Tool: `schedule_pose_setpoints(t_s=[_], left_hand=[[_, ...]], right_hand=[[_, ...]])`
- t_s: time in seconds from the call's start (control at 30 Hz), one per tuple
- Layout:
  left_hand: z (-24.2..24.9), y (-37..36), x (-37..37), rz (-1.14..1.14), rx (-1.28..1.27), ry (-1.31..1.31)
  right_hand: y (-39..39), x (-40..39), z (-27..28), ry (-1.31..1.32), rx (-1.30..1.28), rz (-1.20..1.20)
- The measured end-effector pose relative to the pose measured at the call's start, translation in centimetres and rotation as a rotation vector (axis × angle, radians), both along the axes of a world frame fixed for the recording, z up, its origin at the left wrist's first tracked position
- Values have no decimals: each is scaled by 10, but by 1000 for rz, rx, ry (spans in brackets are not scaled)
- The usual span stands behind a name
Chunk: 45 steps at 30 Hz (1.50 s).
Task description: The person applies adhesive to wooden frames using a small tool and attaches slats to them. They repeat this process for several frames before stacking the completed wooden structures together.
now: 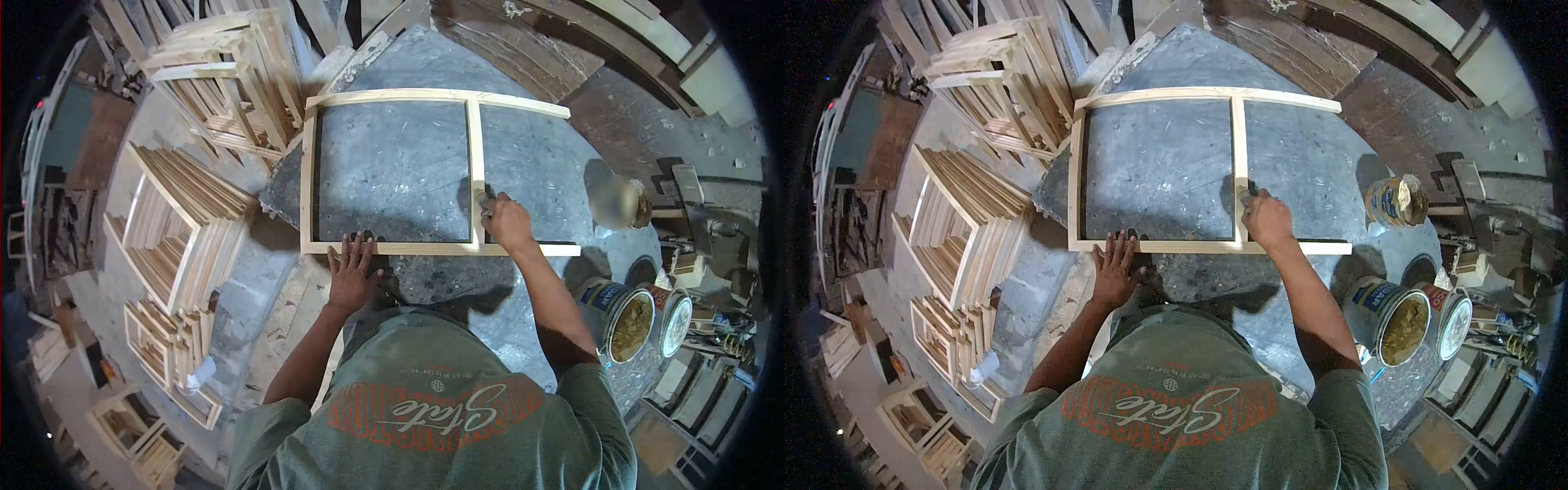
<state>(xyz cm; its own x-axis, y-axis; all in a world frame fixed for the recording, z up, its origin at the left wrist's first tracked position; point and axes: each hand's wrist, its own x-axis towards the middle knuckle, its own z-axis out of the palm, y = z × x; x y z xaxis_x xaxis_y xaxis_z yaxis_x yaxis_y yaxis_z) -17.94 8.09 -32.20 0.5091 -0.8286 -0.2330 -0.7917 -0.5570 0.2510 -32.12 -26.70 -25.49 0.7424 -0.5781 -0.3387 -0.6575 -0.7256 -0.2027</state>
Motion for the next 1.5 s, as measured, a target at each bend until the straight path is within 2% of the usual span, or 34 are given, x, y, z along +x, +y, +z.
schedule_pose_setpoints(t_s=[0.07, 0.17, 0.3, 0.4, 0.53, 0.63, 0.67, 0.77, 0.8, 0.93, 1.1, 1.2, 1.27, 1.33, 1.5], left_hand=[[0, 1, -1, 13, -14, 3], [2, 0, 1, 12, 1, 34], [2, 1, -1, 29, -20, 13], [-1, 0, 0, 36, -16, 19], [0, -1, -1, 49, -32, 37], [1, 0, 1, 45, -42, 49], [1, 1, 0, 41, -46, 50], [-3, 2, 0, 34, -81, 30], [-5, 3, 0, 35, -80, 28], [-5, 2, -1, 43, -55, 24], [-1, -2, 0, 73, -49, 34], [-3, -14, 9, 106, -123, 8], [-5, -39, 39, 81, -270, -68], [7, -74, 72, 102, -310, -39], [-33, -128, 120, 309, -311, -140]], right_hand=[[6, 3, 15, 58, 12, 55], [-1, 22, 37, 30, 71, -7], [-14, 37, 13, -43, 7, -28], [3, 14, -4, -10, 23, 3], [27, -12, 17, 38, 64, 84], [6, -1, 23, 38, 111, -52], [0, 8, 26, 5, 42, -77], [-18, 21, 17, -46, 7, 30], [-18, 22, 16, 31, 20, 17], [-3, -15, -13, 16, 42, 10], [35, -44, 20, 16, 75, 46], [24, -41, 22, -47, 75, 14], [12, -24, 32, -70, 61, -36], [-6, -4, 25, -105, 44, -46], [-22, 32, 11, -40, -11, -28]])
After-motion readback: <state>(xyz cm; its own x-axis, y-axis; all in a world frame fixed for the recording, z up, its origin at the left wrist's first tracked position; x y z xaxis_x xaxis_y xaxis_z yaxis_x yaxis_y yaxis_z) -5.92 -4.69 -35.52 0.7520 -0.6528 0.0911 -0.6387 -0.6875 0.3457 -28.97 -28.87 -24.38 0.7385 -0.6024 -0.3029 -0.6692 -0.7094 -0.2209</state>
